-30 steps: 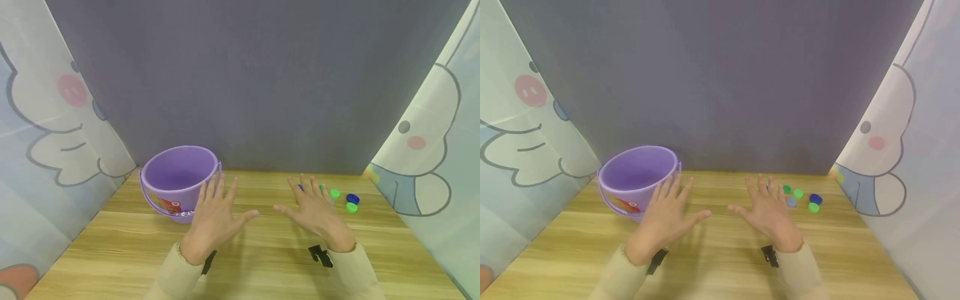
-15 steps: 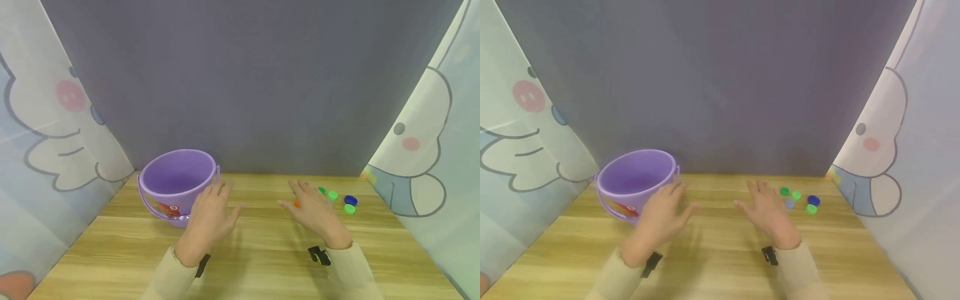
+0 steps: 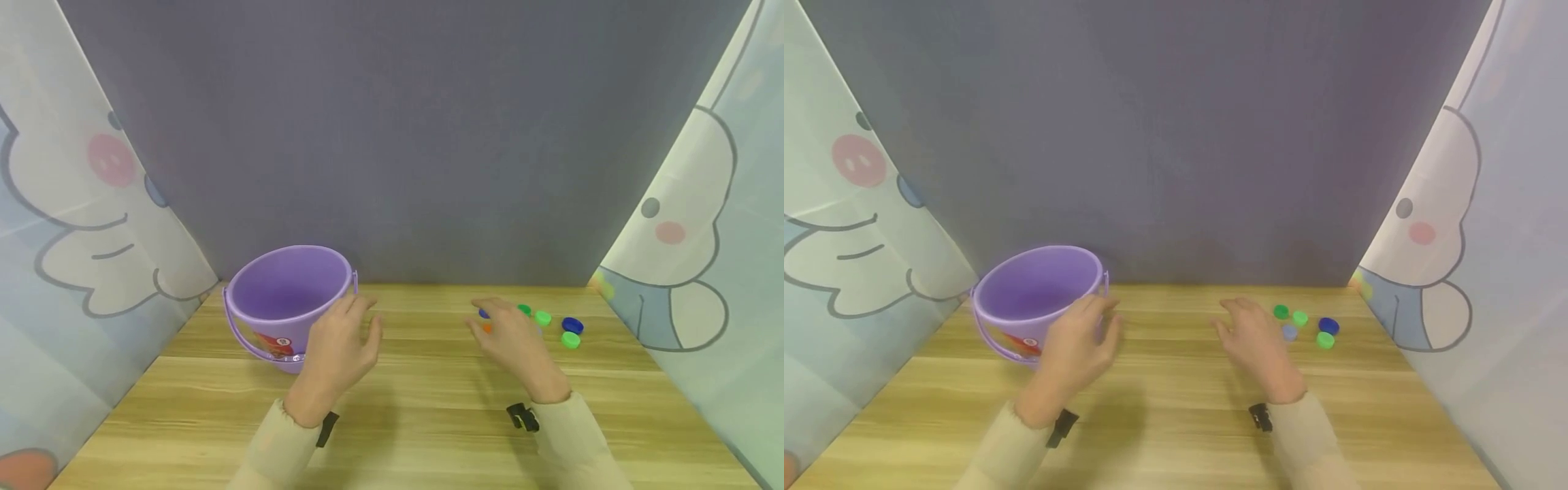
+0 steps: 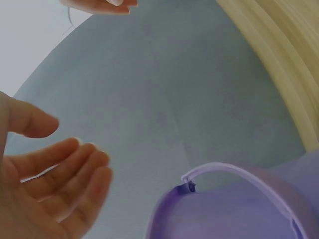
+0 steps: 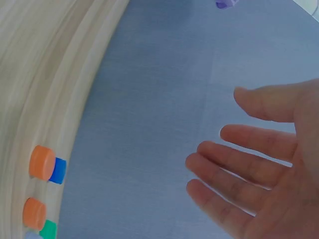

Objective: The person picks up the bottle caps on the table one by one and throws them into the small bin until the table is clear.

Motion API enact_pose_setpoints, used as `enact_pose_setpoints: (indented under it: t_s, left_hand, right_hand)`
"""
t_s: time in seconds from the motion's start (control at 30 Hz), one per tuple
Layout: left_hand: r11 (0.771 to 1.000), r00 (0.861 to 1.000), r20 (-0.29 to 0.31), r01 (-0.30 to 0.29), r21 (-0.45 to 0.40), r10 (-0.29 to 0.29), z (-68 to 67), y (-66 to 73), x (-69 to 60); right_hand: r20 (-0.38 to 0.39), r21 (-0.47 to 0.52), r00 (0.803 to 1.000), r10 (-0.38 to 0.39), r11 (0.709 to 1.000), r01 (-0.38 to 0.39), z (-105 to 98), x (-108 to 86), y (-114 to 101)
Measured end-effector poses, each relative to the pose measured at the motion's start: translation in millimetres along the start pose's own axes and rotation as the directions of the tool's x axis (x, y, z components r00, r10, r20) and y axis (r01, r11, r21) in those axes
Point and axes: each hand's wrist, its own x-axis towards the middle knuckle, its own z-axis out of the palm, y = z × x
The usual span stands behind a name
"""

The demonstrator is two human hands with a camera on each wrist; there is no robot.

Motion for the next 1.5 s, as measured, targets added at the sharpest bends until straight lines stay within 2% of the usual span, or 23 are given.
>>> enact_pose_setpoints:
  t_s: [0.17,0.4,0.53,0.73,0.93,1.23,1.5]
  left_hand:
    - [0.997,0.994,-0.085,-0.071,-0.012,0.069,0.5,-4.6,1.2]
    - [0.996,0.993,-0.089,-0.086,-0.037,0.082,-1.5,-10.4,2.8]
    - [0.992,0.991,-0.097,-0.102,-0.069,0.095,-3.0,-15.4,4.6]
    - [0.992,0.993,-0.095,-0.077,-0.096,0.068,-9.2,-23.6,8.1]
    - [0.998,0.992,-0.124,-0.044,-0.049,0.037,-15.0,-31.7,9.9]
    - [0.999,0.997,-0.071,0.013,0.052,-0.009,-14.5,-34.7,8.9]
    - [0.989,0.996,0.034,0.078,0.127,-0.083,-18.5,-39.4,6.7]
  right_hand:
    - [-0.042,0.024,0.999,-0.023,0.999,0.024,4.0,2.6,8.6]
    - [-0.061,0.063,0.998,-0.031,0.997,0.034,4.8,6.2,18.6]
    - [-0.021,0.115,1.000,0.020,0.993,-0.018,1.0,5.8,22.2]
    - [0.018,0.138,0.994,0.105,0.985,-0.106,-5.2,5.2,31.5]
    - [0.027,0.146,0.988,0.152,0.977,-0.154,-6.1,5.9,41.7]
    - [-0.001,0.165,0.979,0.204,0.966,-0.201,-2.5,5.9,59.3]
    - [0.032,0.157,0.974,0.223,0.962,-0.226,4.1,6.1,72.3]
